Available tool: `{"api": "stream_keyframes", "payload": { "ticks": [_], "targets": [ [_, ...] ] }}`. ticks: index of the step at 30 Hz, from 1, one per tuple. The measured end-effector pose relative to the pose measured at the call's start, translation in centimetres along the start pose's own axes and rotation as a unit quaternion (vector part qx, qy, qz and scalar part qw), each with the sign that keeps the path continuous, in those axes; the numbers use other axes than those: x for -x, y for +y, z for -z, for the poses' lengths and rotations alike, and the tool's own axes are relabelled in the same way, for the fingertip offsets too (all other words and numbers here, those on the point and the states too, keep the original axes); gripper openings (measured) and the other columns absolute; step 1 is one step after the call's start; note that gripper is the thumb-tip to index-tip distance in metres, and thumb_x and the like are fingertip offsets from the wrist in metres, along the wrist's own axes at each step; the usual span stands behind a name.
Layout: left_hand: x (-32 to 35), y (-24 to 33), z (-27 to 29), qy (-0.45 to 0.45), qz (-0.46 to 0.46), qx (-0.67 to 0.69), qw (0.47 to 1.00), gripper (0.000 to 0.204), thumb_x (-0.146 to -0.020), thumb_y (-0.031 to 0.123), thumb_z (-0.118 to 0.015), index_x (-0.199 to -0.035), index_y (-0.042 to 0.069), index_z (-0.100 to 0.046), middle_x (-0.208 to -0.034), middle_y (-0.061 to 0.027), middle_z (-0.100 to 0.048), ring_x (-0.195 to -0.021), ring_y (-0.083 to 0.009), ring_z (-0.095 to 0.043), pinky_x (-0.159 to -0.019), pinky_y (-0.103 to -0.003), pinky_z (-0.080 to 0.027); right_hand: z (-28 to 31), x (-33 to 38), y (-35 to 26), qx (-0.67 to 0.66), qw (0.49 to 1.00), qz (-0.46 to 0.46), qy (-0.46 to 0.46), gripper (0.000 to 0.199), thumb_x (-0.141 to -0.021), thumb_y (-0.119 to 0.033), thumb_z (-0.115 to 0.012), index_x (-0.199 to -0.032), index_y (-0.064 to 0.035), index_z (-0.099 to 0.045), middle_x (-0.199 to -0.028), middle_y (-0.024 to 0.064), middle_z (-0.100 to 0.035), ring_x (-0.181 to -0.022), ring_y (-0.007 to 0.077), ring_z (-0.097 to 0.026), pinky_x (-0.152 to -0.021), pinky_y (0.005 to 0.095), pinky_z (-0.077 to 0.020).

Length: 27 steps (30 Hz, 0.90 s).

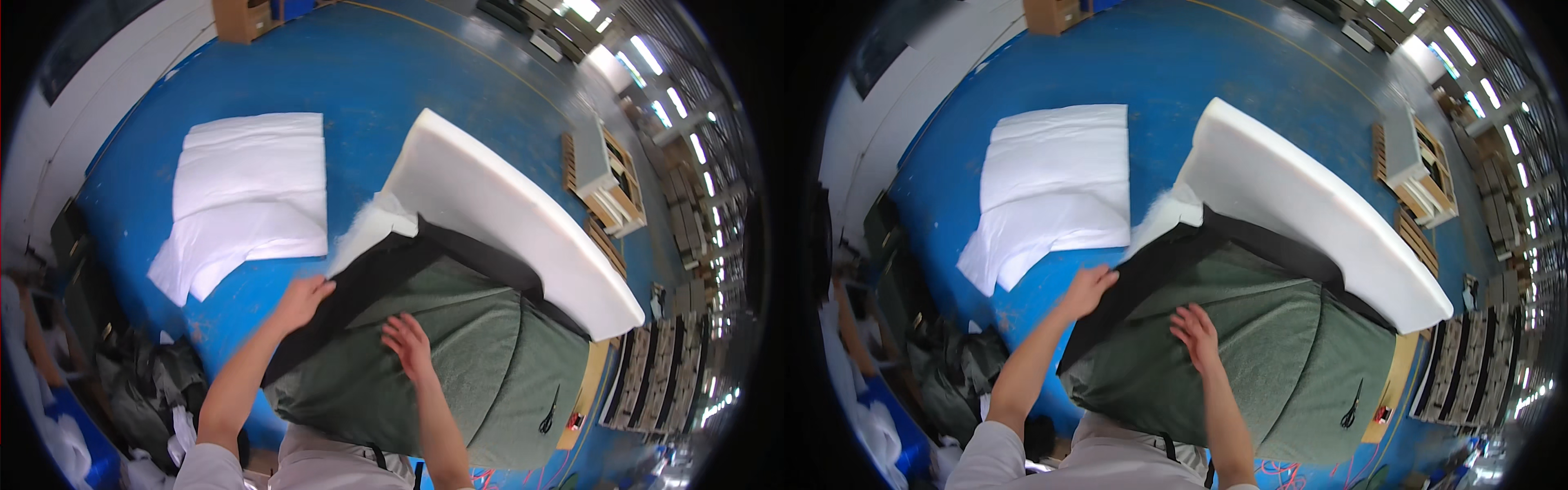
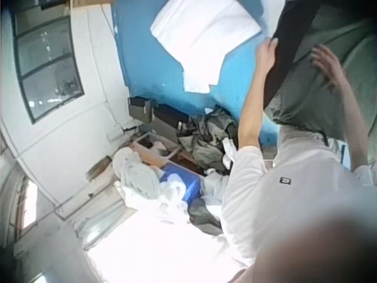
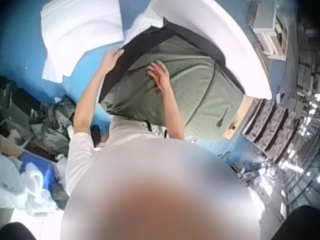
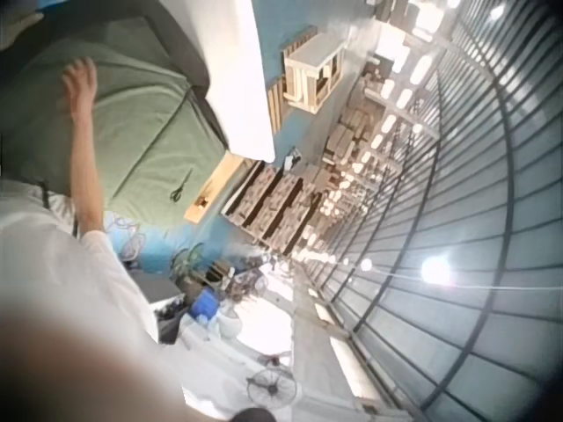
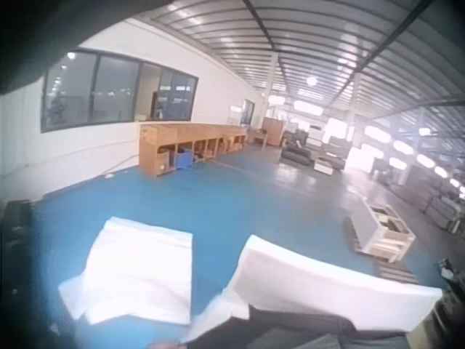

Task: Applying and trimming upholstery fabric and foam padding to a furniture frame.

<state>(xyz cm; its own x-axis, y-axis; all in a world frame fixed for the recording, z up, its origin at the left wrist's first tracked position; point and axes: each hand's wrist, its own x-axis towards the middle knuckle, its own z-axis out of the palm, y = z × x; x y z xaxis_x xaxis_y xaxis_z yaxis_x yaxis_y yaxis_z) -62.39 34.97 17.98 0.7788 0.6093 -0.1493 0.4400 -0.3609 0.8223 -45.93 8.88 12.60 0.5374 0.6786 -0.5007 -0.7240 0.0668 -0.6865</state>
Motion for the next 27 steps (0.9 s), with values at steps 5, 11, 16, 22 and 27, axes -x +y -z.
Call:
{"api": "stream_keyframes", "payload": {
  "ticks": [5,11,16,22,27],
  "targets": [
    [1.7,-0.1,0.5,-0.040,-0.145,0.011,0.989,0.031,-0.095,0.027,-0.066,-0.081,0.002,-0.057,-0.075,-0.0200,-0.056,-0.068,-0.0369,-0.058,-0.063,-0.045,-0.045,-1.9,-7.0,-1.3,-0.083,0.983,0.076,0.142,0.030,-0.098,-0.009,-0.057,-0.127,0.0004,-0.057,-0.121,0.0147,-0.066,-0.114,0.0256,-0.064,-0.095,0.0399,-0.0546],
    [3.3,3.0,-0.3,-0.053,-0.379,-0.162,0.909,0.021,-0.085,0.025,-0.070,-0.074,0.011,-0.059,-0.074,-0.0059,-0.055,-0.072,-0.0270,-0.057,-0.062,-0.040,-0.043,-1.1,-7.7,-5.6,0.351,0.876,0.326,0.065,0.027,-0.100,-0.017,-0.057,-0.124,-0.0060,-0.061,-0.105,0.0086,-0.068,-0.096,0.0179,-0.065,-0.079,0.0312,-0.0566],
    [8.3,6.5,-1.6,0.020,-0.345,-0.163,0.924,0.025,-0.079,0.025,-0.076,-0.069,0.013,-0.057,-0.071,-0.0040,-0.051,-0.066,-0.0225,-0.055,-0.054,-0.034,-0.043,-5.0,-10.0,-8.8,0.202,0.955,0.216,-0.028,0.030,-0.094,-0.009,-0.064,-0.123,0.0009,-0.061,-0.117,0.0109,-0.068,-0.103,0.0183,-0.062,-0.097,0.0371,-0.0514],
    [6.5,7.5,-10.5,-0.165,-0.083,0.381,0.906,0.032,-0.085,0.032,-0.079,-0.097,0.006,-0.066,-0.090,-0.0052,-0.063,-0.084,-0.0145,-0.062,-0.075,-0.032,-0.052,-5.0,-5.9,-5.4,0.455,0.827,0.324,0.059,0.043,-0.092,0.001,-0.059,-0.135,0.0021,-0.052,-0.127,0.0140,-0.063,-0.119,0.0246,-0.059,-0.100,0.0374,-0.0495],
    [2.4,7.8,-14.8,-0.090,0.104,0.635,0.760,0.059,-0.105,0.047,-0.049,-0.149,0.008,-0.041,-0.148,-0.0089,-0.049,-0.133,-0.0197,-0.049,-0.106,-0.042,-0.042,-1.9,-2.6,-4.7,0.258,0.962,0.088,0.009,0.049,-0.092,0.005,-0.056,-0.141,0.0001,-0.048,-0.131,0.0160,-0.061,-0.125,0.0263,-0.057,-0.101,0.0388,-0.0495]
  ]
}}
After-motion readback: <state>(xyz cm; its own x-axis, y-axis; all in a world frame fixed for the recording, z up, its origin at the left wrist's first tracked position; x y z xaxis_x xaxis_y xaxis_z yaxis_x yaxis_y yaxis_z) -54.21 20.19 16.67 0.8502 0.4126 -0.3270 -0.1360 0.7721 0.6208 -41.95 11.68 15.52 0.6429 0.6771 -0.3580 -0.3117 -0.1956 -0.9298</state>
